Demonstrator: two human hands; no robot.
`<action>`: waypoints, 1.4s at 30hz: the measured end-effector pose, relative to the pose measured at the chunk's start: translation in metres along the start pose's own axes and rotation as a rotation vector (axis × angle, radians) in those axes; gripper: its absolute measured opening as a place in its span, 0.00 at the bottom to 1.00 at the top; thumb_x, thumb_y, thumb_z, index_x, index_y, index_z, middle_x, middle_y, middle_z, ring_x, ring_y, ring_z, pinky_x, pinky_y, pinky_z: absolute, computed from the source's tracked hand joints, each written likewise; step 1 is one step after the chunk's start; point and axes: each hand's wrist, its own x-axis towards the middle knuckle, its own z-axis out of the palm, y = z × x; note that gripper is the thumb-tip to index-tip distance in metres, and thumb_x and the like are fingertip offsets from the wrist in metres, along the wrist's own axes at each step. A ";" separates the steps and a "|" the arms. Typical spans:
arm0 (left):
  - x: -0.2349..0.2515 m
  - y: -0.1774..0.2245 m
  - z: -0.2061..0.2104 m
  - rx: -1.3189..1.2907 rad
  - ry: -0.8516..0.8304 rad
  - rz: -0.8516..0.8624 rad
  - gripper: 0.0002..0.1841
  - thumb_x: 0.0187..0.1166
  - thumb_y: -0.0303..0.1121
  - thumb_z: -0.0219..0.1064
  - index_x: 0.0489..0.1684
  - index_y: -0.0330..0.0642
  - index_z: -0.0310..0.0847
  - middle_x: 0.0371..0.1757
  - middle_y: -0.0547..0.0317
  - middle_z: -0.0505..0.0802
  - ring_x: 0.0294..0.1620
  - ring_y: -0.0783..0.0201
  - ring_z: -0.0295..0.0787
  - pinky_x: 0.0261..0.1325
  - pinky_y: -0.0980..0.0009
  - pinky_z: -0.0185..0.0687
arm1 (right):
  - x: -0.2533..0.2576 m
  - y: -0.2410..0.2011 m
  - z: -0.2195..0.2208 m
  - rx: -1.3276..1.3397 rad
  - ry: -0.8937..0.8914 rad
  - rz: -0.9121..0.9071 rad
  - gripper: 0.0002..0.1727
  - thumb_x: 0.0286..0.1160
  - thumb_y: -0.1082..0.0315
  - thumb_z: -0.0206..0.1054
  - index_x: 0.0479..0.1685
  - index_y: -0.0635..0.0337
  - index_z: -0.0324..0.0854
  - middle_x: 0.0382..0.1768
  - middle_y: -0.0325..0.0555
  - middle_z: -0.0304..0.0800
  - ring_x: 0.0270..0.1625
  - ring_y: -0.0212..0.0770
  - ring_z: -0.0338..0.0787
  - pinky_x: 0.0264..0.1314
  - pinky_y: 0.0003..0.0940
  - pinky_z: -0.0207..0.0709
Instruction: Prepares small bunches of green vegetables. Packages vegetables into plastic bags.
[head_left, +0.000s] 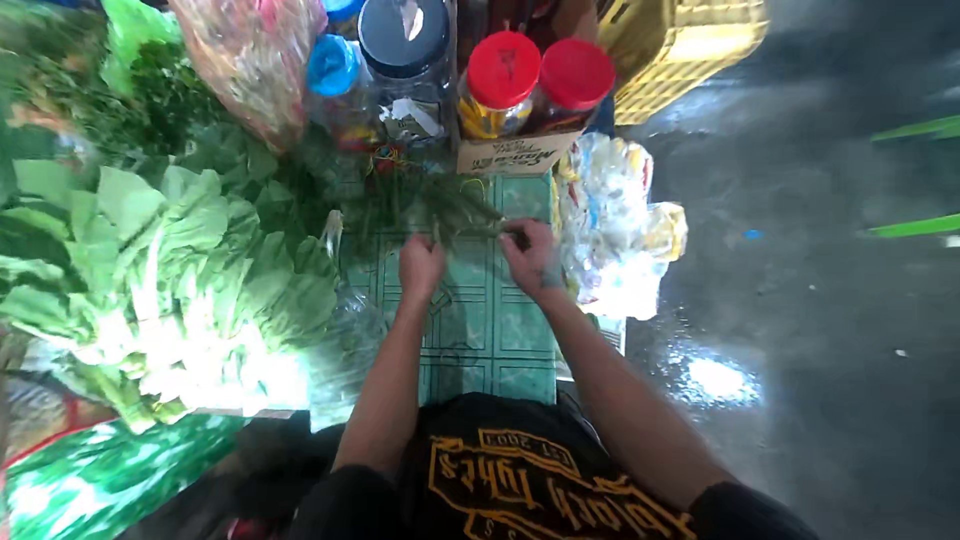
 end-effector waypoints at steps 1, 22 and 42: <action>-0.005 -0.008 -0.002 -0.040 0.019 0.064 0.20 0.85 0.40 0.61 0.66 0.33 0.75 0.46 0.40 0.92 0.45 0.44 0.92 0.48 0.41 0.88 | -0.003 -0.001 -0.013 0.048 -0.013 -0.037 0.13 0.82 0.63 0.67 0.57 0.58 0.88 0.55 0.53 0.88 0.52 0.47 0.90 0.57 0.48 0.87; -0.032 -0.059 -0.002 -1.286 -0.316 0.030 0.20 0.95 0.41 0.48 0.80 0.46 0.65 0.60 0.44 0.88 0.55 0.47 0.91 0.59 0.47 0.89 | 0.033 -0.067 0.041 -0.245 -0.138 -0.228 0.18 0.79 0.56 0.69 0.55 0.62 0.87 0.52 0.57 0.91 0.55 0.57 0.92 0.57 0.60 0.86; -0.059 -0.068 -0.005 -1.323 -0.154 -0.040 0.25 0.96 0.51 0.42 0.80 0.45 0.64 0.59 0.46 0.89 0.52 0.49 0.91 0.56 0.48 0.89 | 0.018 -0.060 0.069 -0.431 -0.279 0.050 0.17 0.76 0.59 0.64 0.57 0.57 0.87 0.52 0.59 0.93 0.57 0.63 0.92 0.54 0.68 0.82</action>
